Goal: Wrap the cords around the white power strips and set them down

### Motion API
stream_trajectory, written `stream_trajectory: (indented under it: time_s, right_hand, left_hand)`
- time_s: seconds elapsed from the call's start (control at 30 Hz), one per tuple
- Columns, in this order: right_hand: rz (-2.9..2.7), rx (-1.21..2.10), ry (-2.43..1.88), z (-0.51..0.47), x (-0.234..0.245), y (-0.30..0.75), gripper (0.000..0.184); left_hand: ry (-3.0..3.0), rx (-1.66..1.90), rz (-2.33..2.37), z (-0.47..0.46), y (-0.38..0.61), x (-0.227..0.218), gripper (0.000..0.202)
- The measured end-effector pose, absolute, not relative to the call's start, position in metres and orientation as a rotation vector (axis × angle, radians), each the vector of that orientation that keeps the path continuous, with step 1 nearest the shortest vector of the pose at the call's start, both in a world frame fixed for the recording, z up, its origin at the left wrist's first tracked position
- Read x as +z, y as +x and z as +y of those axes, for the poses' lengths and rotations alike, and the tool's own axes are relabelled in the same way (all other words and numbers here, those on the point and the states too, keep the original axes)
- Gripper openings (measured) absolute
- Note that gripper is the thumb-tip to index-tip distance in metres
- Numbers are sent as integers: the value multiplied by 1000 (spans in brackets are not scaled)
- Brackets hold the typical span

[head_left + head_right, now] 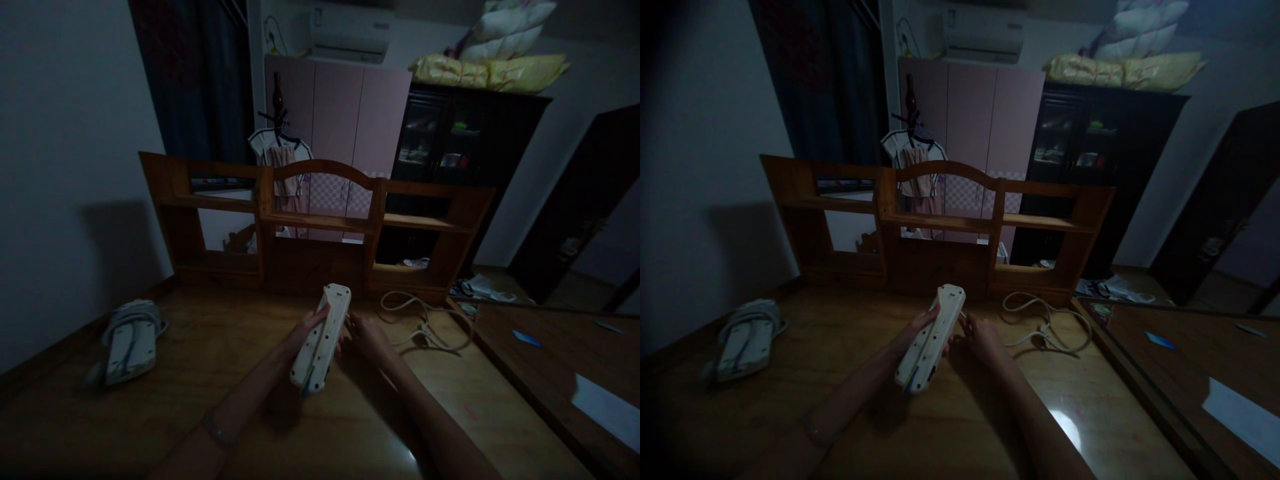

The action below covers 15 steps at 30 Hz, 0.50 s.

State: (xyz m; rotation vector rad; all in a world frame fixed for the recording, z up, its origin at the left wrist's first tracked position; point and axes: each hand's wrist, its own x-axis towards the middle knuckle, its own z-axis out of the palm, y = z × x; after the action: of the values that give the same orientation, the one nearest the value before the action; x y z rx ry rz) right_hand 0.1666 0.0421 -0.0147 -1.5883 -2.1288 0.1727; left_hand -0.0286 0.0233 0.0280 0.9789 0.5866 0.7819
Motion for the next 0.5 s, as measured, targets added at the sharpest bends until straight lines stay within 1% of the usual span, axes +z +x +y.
stream_trajectory:
  time_s: [0.23,0.37,0.5]
  right_hand:
    - [-2255,-224,-1711,35,-4,173,39]
    - [-2280,-301,-1695,29,3,170,37]
    - [-2270,-346,-1568,19,11,165,31]
  left_hand:
    - [1153,924,666,41,-47,26,52]
    - [1222,1005,790,55,-50,20,56]
    - [1543,1142,1011,62,-63,27,57]
